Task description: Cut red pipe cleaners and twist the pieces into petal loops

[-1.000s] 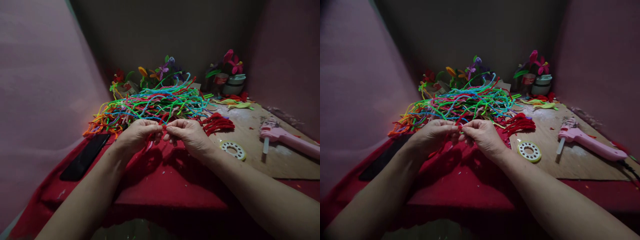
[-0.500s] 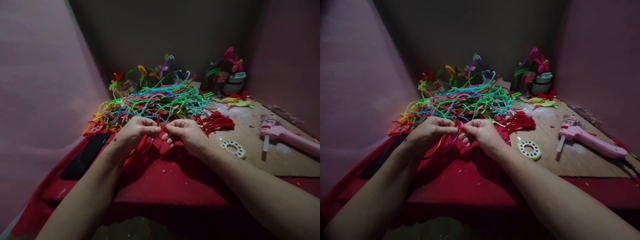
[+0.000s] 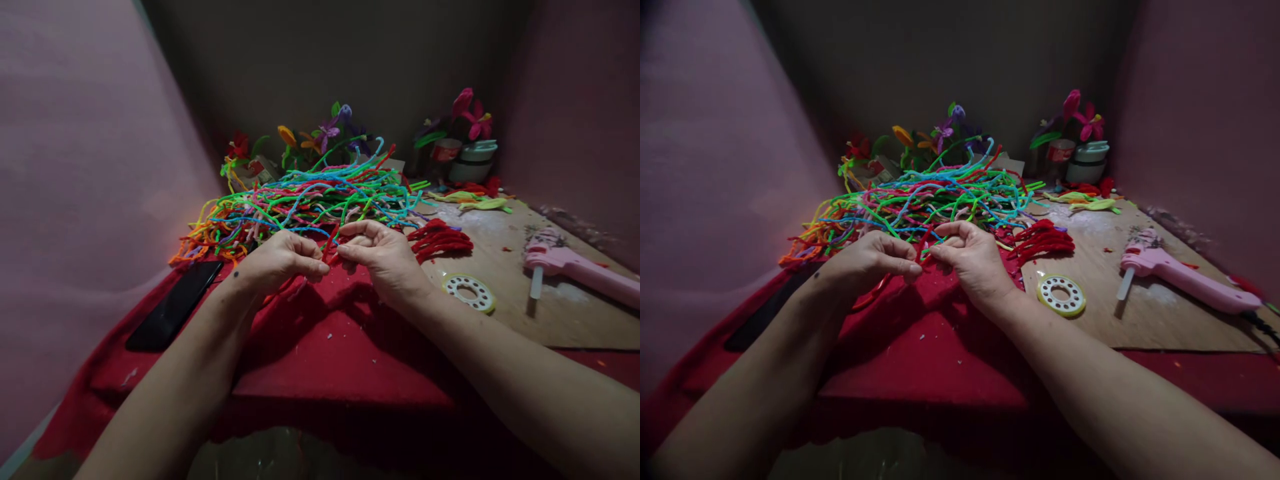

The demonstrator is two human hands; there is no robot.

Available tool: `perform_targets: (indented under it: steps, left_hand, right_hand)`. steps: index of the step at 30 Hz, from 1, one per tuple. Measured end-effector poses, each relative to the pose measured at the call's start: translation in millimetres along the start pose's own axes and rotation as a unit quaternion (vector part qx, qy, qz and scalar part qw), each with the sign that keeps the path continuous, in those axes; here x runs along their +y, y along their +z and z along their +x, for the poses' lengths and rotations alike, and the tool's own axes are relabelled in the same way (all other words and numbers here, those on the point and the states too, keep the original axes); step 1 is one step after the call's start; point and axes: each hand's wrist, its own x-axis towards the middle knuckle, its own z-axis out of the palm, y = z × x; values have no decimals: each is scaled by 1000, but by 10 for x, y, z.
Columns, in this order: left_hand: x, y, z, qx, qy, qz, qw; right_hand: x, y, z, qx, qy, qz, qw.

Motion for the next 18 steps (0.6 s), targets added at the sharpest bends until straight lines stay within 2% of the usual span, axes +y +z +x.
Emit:
perform_targets:
  steps: [3,6,9,11,14,16,18]
  left_hand:
    - [4,-2,3,0,1,4,1000]
    - [-16,-16,2,7,4,-5,1000]
    - [-46,-30,5,6,3,-5,1000]
    - [-57,-33,10,-7,11,4,1000]
    - [-48,-23,12,-43,15,15,999]
    - [-33,-15,6,-52,9,21,998]
    - [-21,-8,-4,-32,7,22,999]
  right_hand:
    - [-8,-38,26,13,5,19,1000]
    - [-68,-87,60,56,4,10,998]
    - [-164,-106,48,87,-61,-50,993]
    - [-208,-88,7,56,-127,-134,981]
    - [-201,-43,-54,-53,-203,-287,935]
    - [-162,-27,-68,-93,-205,-377,899]
    - [-131,-29,-63,-91,-180,-439,876]
